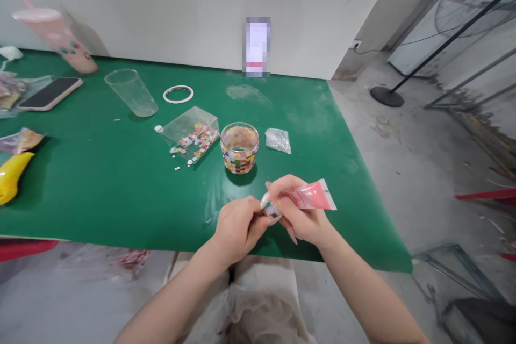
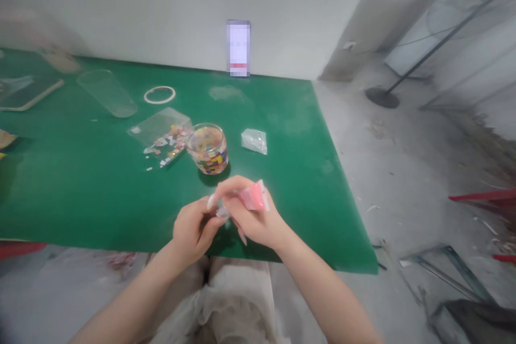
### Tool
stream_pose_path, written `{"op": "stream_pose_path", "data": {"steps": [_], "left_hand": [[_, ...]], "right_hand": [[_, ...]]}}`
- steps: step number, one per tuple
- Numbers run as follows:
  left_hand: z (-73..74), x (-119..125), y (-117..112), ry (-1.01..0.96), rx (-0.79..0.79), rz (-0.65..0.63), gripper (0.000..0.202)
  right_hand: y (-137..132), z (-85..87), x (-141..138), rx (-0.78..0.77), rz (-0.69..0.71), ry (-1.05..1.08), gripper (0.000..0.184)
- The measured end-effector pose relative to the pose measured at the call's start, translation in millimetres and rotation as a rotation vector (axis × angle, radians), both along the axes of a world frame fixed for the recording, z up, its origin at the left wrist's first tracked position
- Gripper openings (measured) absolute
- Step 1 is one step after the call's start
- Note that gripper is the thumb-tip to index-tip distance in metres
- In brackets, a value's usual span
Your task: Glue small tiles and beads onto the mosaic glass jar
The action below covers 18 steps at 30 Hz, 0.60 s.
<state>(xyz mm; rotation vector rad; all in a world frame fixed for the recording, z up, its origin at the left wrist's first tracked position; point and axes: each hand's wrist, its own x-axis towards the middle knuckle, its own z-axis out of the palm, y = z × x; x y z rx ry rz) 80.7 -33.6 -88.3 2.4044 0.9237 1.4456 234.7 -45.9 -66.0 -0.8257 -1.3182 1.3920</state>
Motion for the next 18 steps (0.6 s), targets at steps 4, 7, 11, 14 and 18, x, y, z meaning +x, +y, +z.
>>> {"op": "stream_pose_path", "data": {"steps": [4,7,11,14,18], "left_hand": [[1.7,-0.2,0.5,0.018,0.003,-0.017,0.032],[3.9,0.1,1.6,0.030,0.004,-0.040,0.033],[4.4,0.5,2.4,0.024,0.014,-0.049,0.030],[3.7,0.6,2.2,0.013,0.024,-0.048,0.027],[3.3,0.7,2.0,0.003,0.022,-0.041,0.027]], "right_hand": [[-1.4,1.6,2.9,0.025,-0.005,-0.060,0.013],[-1.2,1.8,4.1,0.039,-0.009,-0.084,0.013],[-0.5,2.1,4.5,0.063,-0.002,-0.071,0.011],[-0.8,2.6,4.1,0.070,0.010,-0.059,0.012],[-1.4,2.8,2.7,0.066,-0.015,-0.074,0.012]]}}
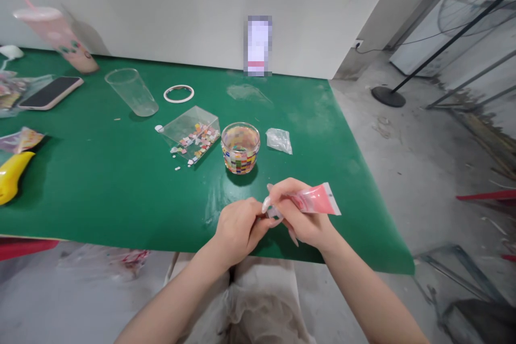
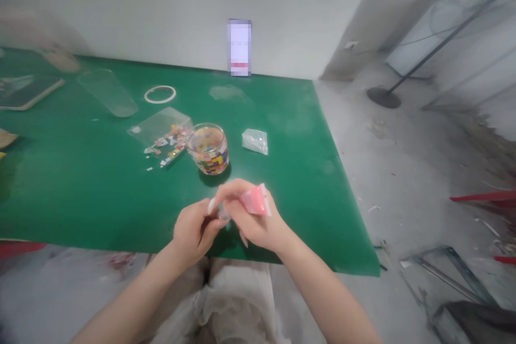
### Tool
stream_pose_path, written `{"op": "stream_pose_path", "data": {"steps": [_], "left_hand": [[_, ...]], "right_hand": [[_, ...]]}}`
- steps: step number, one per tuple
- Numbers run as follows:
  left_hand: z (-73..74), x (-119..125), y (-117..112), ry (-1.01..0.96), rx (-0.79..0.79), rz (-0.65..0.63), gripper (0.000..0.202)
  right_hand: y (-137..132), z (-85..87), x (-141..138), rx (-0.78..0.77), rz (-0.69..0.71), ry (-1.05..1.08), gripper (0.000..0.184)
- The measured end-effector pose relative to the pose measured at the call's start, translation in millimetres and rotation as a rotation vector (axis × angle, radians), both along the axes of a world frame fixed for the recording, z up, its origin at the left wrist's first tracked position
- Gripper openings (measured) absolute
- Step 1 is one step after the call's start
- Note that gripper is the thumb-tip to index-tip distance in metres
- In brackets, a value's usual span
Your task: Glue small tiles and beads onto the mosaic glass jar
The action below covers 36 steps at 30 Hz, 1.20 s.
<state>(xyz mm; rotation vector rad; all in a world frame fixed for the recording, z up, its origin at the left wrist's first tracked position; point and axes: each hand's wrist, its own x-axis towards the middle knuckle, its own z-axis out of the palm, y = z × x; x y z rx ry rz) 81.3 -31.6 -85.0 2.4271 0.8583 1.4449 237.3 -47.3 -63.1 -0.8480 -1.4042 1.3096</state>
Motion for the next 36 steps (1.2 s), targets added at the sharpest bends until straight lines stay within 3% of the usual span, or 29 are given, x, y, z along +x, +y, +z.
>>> {"op": "stream_pose_path", "data": {"steps": [8,14,18,25,32,36], "left_hand": [[0.6,-0.1,0.6,0.002,-0.012,0.010,0.029],[1.1,-0.5,0.9,-0.021,0.002,0.004,0.027],[1.0,-1.7,1.1,-0.062,0.015,-0.016,0.029],[1.3,-9.8,-2.5,-0.135,0.060,-0.031,0.025],[9.4,-33.0,-5.7,-0.058,0.016,0.008,0.028],[15.0,-62.5,4.7,0.069,-0.039,0.082,0.033]], "right_hand": [[0.5,-0.1,-0.8,0.033,0.008,-0.027,0.017],[2.4,3.2,-0.9,0.052,-0.061,-0.108,0.017],[7.1,9.5,-3.0,-0.067,-0.112,-0.088,0.015],[27.4,9.4,1.0,-0.483,-0.191,-0.195,0.073],[34.8,-6.7,0.1,-0.550,-0.273,-0.578,0.098],[30.6,-2.7,4.7,-0.456,-0.302,-0.738,0.100]]}}
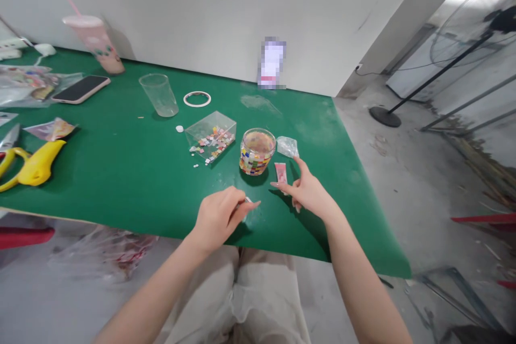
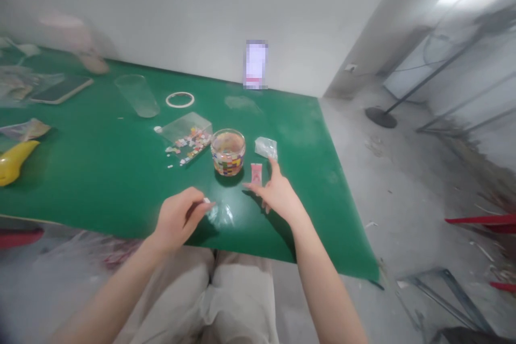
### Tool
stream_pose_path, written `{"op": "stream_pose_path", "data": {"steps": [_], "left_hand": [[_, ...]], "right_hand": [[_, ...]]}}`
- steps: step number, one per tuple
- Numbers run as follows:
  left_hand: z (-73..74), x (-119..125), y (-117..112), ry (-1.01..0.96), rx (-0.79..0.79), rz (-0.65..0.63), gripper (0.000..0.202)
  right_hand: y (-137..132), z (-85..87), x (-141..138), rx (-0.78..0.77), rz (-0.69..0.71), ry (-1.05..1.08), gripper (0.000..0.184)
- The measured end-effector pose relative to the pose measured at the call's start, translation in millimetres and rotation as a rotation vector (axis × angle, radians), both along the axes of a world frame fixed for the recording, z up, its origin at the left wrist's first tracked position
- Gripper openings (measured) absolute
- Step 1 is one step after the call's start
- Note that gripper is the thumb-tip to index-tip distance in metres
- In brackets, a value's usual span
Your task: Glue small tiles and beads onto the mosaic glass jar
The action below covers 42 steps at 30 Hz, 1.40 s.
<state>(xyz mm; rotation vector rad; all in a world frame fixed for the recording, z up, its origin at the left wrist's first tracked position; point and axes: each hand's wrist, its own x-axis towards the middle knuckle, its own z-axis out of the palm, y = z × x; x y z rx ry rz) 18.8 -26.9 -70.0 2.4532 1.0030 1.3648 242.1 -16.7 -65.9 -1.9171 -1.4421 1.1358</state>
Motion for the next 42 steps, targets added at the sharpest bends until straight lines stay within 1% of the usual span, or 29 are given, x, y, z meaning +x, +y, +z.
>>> {"op": "stream_pose_path", "data": {"steps": [1,3,4,5,6,7,8,9,10,12,15,18,21,26,30,35,42], "left_hand": [[0.9,-8.1,3.9,0.056,-0.034,0.039,0.034],[2.8,-22.1,12.6,0.160,-0.113,0.119,0.036],[4.1,-27.2,17.4,0.203,-0.148,0.149,0.036],[5.7,-30.5,22.4,0.239,-0.174,0.169,0.036],[7.6,-32.0,27.5,0.281,-0.197,0.185,0.035],[9.8,-31.6,32.4,0.325,-0.214,0.200,0.034],[12.1,-29.7,37.2,0.369,-0.230,0.218,0.033],[14.4,-26.5,41.5,0.406,-0.240,0.235,0.032],[16.6,-22.6,45.4,0.429,-0.243,0.250,0.031],[20.3,-14.3,51.6,0.448,-0.235,0.265,0.029],[22.8,-5.2,58.3,0.461,-0.212,0.276,0.026],[21.5,-1.3,63.3,0.479,-0.194,0.283,0.024],[18.9,-0.3,67.7,0.492,-0.180,0.278,0.024],[16.2,0.9,72.2,0.475,-0.179,0.247,0.023],[14.7,2.5,73.5,0.431,-0.207,0.203,0.020],[13.8,1.6,75.6,0.352,-0.264,0.138,0.021],[13.0,-2.8,79.2,0.207,-0.326,0.022,0.024]], "right_hand": [[-0.6,2.5,0.7,0.068,0.002,-0.027,0.095],[0.6,8.2,-1.3,0.263,-0.005,-0.052,0.089],[3.0,10.8,-4.6,0.355,-0.006,-0.053,0.091],[6.8,12.8,-9.3,0.422,0.001,-0.045,0.097],[11.9,13.8,-15.2,0.462,0.018,-0.034,0.105],[18.3,13.8,-21.9,0.459,0.050,-0.014,0.113],[25.4,12.5,-28.8,0.444,0.086,0.020,0.118],[32.8,9.9,-35.4,0.434,0.116,0.056,0.119],[39.9,6.2,-41.3,0.450,0.124,0.104,0.117],[51.2,-3.0,-49.9,0.531,0.134,0.191,0.109],[58.4,-15.7,-54.9,0.640,0.113,0.233,0.098],[57.6,-20.0,-55.2,0.668,0.088,0.199,0.088],[55.8,-18.0,-55.2,0.669,0.104,0.180,0.082],[56.0,-15.9,-55.3,0.647,0.097,0.169,0.080],[57.4,-15.3,-54.3,0.675,0.103,0.177,0.077],[56.8,-12.5,-54.0,0.685,0.121,0.164,0.074],[53.7,-12.5,-54.9,0.675,0.092,0.171,0.073]]}}
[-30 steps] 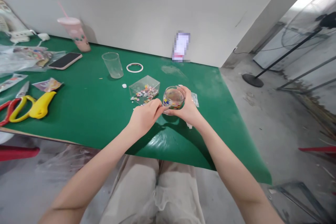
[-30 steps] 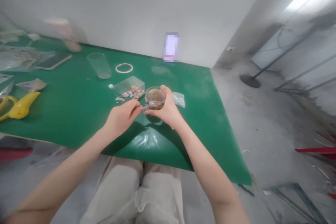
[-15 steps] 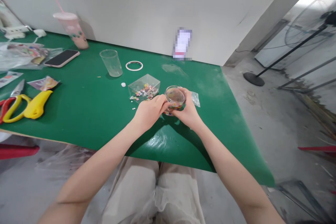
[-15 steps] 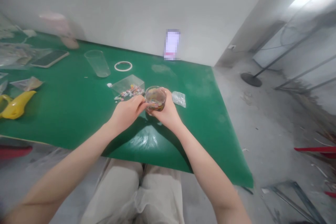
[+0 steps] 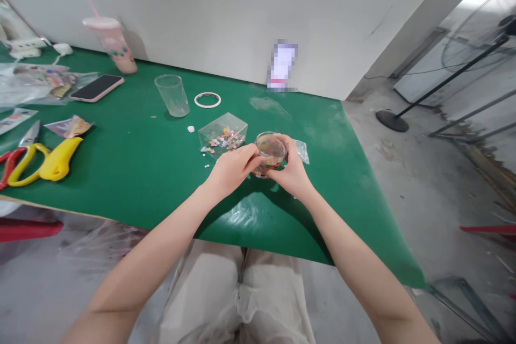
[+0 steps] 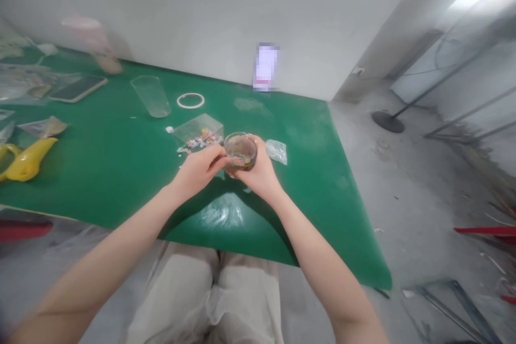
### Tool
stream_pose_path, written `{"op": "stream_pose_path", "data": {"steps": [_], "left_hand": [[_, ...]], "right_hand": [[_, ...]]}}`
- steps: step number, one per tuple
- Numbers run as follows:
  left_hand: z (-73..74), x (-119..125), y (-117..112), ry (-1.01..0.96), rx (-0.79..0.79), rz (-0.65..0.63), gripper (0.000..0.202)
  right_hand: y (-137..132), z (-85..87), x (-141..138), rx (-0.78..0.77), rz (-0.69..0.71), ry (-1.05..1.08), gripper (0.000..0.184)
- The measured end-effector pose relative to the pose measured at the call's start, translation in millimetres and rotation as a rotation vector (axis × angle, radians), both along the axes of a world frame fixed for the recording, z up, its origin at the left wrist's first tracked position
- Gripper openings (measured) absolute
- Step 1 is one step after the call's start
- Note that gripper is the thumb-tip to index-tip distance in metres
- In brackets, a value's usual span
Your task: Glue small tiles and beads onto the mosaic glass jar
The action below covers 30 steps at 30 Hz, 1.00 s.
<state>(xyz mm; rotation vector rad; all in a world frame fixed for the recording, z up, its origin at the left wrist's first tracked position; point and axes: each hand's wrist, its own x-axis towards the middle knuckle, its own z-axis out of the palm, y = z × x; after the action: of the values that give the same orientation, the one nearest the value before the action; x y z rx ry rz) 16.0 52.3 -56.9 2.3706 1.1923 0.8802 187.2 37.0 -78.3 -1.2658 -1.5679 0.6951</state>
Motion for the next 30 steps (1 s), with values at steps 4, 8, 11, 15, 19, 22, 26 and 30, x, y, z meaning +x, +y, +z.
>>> {"op": "stream_pose_path", "data": {"steps": [4,8,11,15,19,22,26,30], "left_hand": [[-3.8,-0.3,3.0,-0.109,-0.027,-0.023,0.025],[-7.7,1.7,7.1,-0.210,-0.069,-0.021,0.034],[-6.8,2.8,8.5,-0.261,-0.089,-0.022,0.040],[-3.4,1.3,8.6,-0.298,-0.102,-0.044,0.045],[-7.3,-3.1,10.4,-0.376,-0.074,0.051,0.044],[-12.8,-6.9,12.7,-0.460,-0.015,0.136,0.038],[-12.9,-11.7,11.2,-0.373,0.040,-0.003,0.062],[-6.9,-14.7,4.8,-0.232,0.070,-0.142,0.040]], "right_hand": [[-0.3,-1.9,0.8,0.015,0.022,0.026,0.075],[-0.4,-3.9,1.5,0.018,0.035,0.041,0.075],[-0.5,-4.2,1.7,0.011,0.040,0.049,0.074],[-0.9,-3.2,1.8,0.003,0.049,0.065,0.076],[-1.2,-2.3,2.6,-0.012,0.066,0.080,0.076],[-1.1,-1.8,4.5,-0.039,0.098,0.091,0.078],[-1.9,-0.3,9.1,-0.069,0.173,0.097,0.080],[-5.2,2.1,13.7,-0.079,0.266,0.084,0.078]]}}
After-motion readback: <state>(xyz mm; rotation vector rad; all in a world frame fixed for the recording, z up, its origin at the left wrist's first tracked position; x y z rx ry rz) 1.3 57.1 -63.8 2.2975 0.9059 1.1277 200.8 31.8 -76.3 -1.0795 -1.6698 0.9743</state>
